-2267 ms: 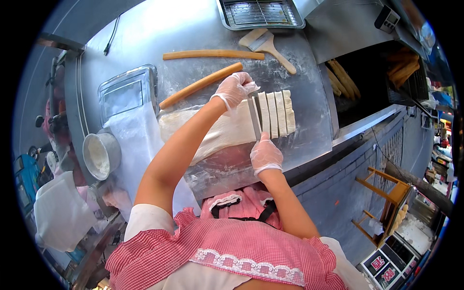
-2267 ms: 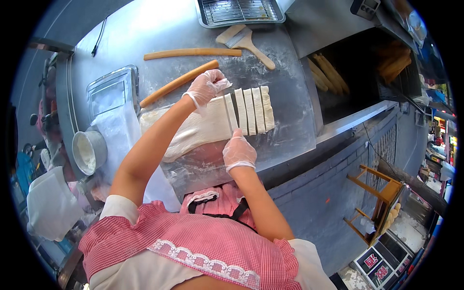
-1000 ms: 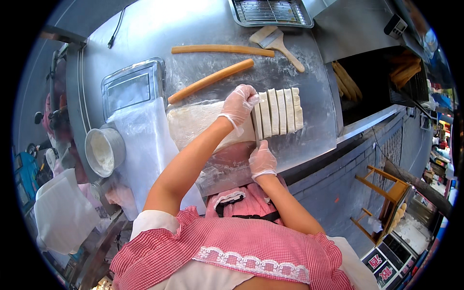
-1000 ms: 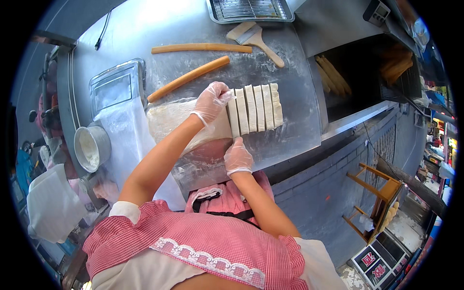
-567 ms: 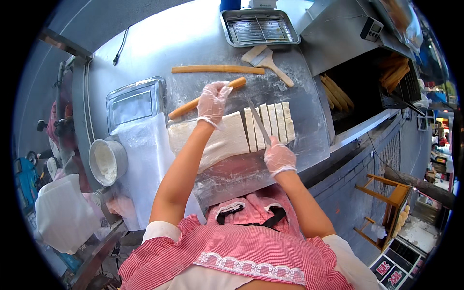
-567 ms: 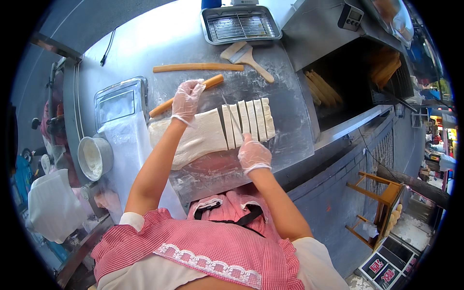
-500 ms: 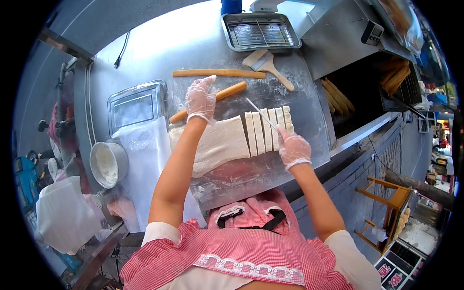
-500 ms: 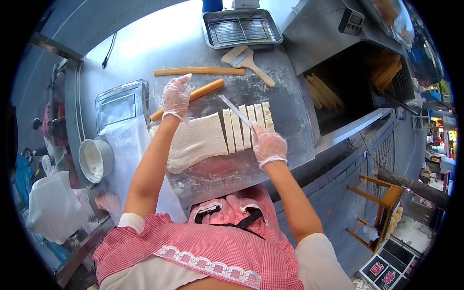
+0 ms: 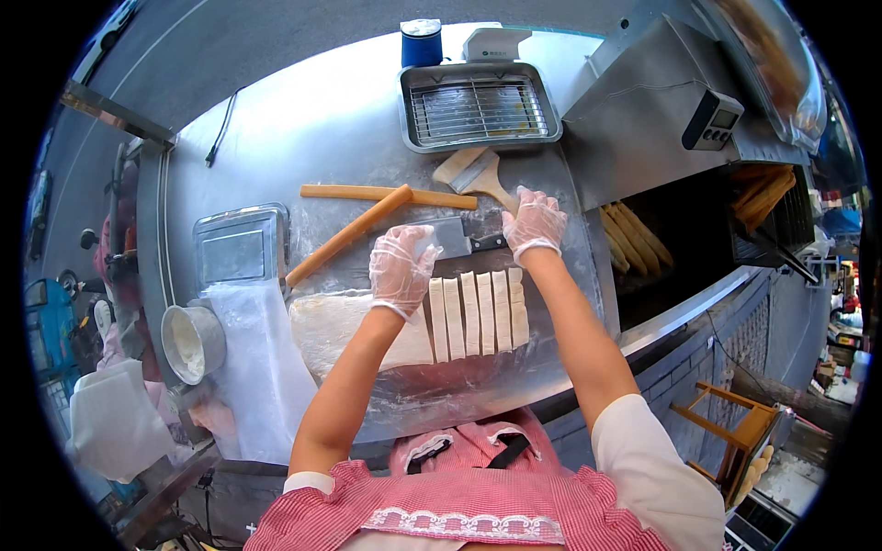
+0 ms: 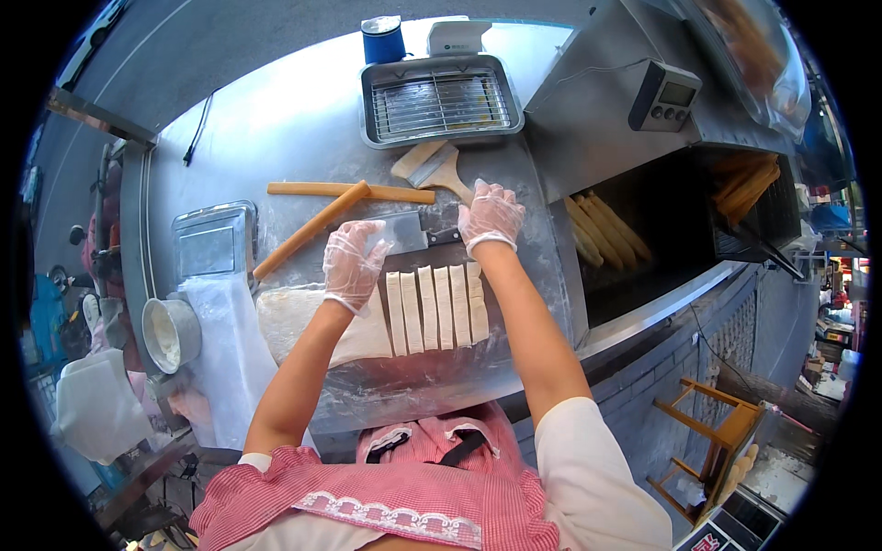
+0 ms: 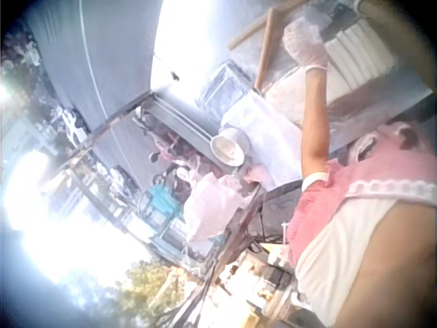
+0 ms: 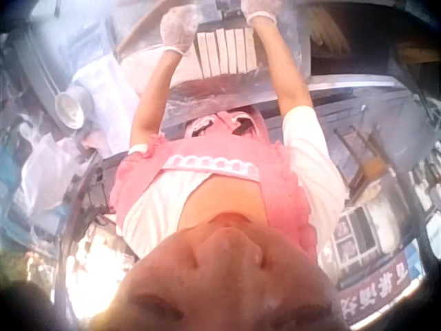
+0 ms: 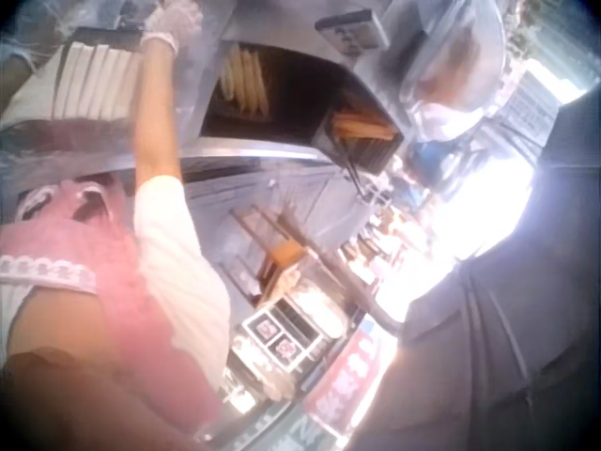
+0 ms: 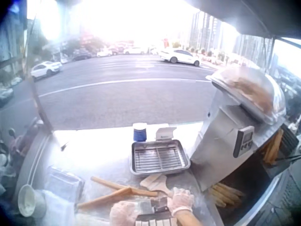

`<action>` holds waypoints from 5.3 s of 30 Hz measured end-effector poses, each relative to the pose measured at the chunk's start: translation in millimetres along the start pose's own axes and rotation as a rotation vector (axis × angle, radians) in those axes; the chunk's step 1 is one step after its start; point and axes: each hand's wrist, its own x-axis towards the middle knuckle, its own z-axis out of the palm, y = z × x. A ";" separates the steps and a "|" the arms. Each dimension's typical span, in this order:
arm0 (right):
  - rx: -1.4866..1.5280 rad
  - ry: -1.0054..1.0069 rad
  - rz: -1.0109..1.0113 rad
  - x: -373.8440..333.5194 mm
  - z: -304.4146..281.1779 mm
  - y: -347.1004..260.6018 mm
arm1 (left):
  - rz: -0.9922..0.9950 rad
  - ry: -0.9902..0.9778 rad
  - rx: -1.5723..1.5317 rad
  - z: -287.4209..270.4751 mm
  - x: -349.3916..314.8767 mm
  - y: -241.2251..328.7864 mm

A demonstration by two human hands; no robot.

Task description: The person cuts strips of dough, presses them together in pairs using a wooden rod, and deep-frys them in oil using tongs to flip and move the dough.

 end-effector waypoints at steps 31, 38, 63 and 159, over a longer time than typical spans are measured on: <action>0.297 -0.170 -0.929 -74.9 -27.5 43.5 | -1.029 0.831 -1.334 -80.2 -221.9 119.6; 0.190 -0.197 -1.036 -83.7 -22.5 15.3 | -0.878 1.018 -1.202 -87.2 -246.5 93.7; 0.250 -0.421 -1.305 -164.2 -33.0 -0.8 | -0.829 0.744 -1.509 -127.1 -226.4 71.5; 1.648 -0.271 0.495 49.2 -11.9 71.5 | -0.284 -0.256 -0.190 63.4 -56.3 110.0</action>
